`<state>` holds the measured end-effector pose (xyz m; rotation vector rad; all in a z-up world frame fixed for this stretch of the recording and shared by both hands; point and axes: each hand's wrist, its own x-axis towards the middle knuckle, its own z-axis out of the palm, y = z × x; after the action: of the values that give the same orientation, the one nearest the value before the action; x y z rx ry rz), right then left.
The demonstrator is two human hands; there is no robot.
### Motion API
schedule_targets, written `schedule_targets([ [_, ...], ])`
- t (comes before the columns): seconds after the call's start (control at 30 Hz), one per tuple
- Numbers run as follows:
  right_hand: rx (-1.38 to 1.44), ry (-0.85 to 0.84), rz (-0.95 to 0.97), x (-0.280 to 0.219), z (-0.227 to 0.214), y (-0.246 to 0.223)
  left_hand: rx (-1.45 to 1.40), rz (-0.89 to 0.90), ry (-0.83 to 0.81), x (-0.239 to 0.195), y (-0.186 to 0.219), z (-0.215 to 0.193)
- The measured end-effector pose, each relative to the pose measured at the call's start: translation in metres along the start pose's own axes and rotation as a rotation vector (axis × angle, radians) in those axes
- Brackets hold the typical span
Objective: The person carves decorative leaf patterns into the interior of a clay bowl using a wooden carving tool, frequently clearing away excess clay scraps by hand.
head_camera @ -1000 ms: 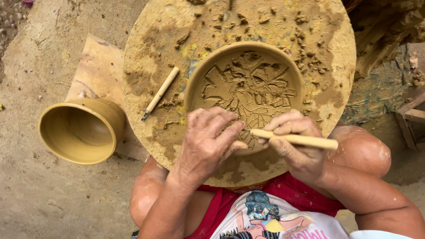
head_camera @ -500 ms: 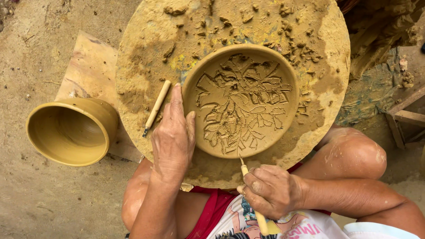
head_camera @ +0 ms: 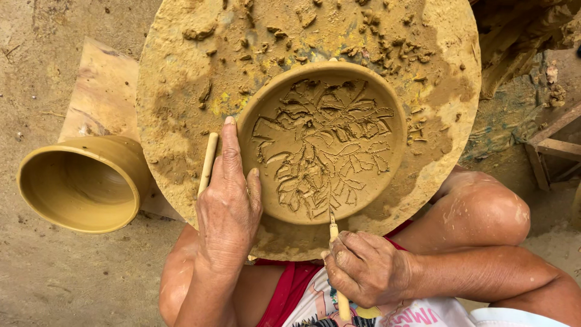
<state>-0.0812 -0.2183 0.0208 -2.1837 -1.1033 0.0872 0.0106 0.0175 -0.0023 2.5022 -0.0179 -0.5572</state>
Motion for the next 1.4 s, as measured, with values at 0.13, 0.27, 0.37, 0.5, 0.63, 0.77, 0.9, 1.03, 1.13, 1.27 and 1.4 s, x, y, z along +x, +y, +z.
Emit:
schedule_targets([
  [0.13,0.005,-0.033,0.010,-0.003,-0.001,0.000,-0.006,0.035,0.025,-0.001,0.001,-0.001],
  [0.27,0.008,-0.034,0.027,-0.004,-0.002,-0.001,0.000,0.013,-0.001,-0.002,0.001,-0.002],
  [0.37,0.032,-0.047,0.040,-0.003,-0.003,0.000,0.018,-0.008,-0.023,-0.003,0.001,-0.002],
  [0.5,0.013,-0.036,0.044,-0.003,-0.003,0.000,0.035,0.006,-0.018,-0.004,0.001,-0.002],
  [0.63,0.001,-0.048,0.052,-0.002,-0.002,0.000,0.037,-0.017,-0.046,-0.006,0.000,-0.002],
  [0.77,-0.043,-0.056,0.063,-0.001,-0.002,-0.001,0.052,-0.028,-0.048,-0.008,0.001,0.000],
  [0.9,-0.083,-0.073,0.078,0.004,-0.006,-0.002,0.064,-0.055,-0.073,-0.007,0.003,0.000],
  [1.03,-0.012,-0.156,0.102,0.008,-0.014,-0.002,0.049,-0.067,-0.079,-0.007,0.004,0.000],
  [1.13,0.014,-0.202,0.104,0.007,-0.015,-0.001,0.026,-0.027,-0.047,-0.006,0.004,-0.002],
  [1.27,0.286,0.033,0.142,-0.010,-0.019,0.023,0.029,-0.061,-0.077,-0.003,0.007,-0.007],
  [1.4,0.625,0.578,0.504,-0.031,-0.023,0.033,0.118,0.269,0.305,0.000,0.013,-0.013],
])
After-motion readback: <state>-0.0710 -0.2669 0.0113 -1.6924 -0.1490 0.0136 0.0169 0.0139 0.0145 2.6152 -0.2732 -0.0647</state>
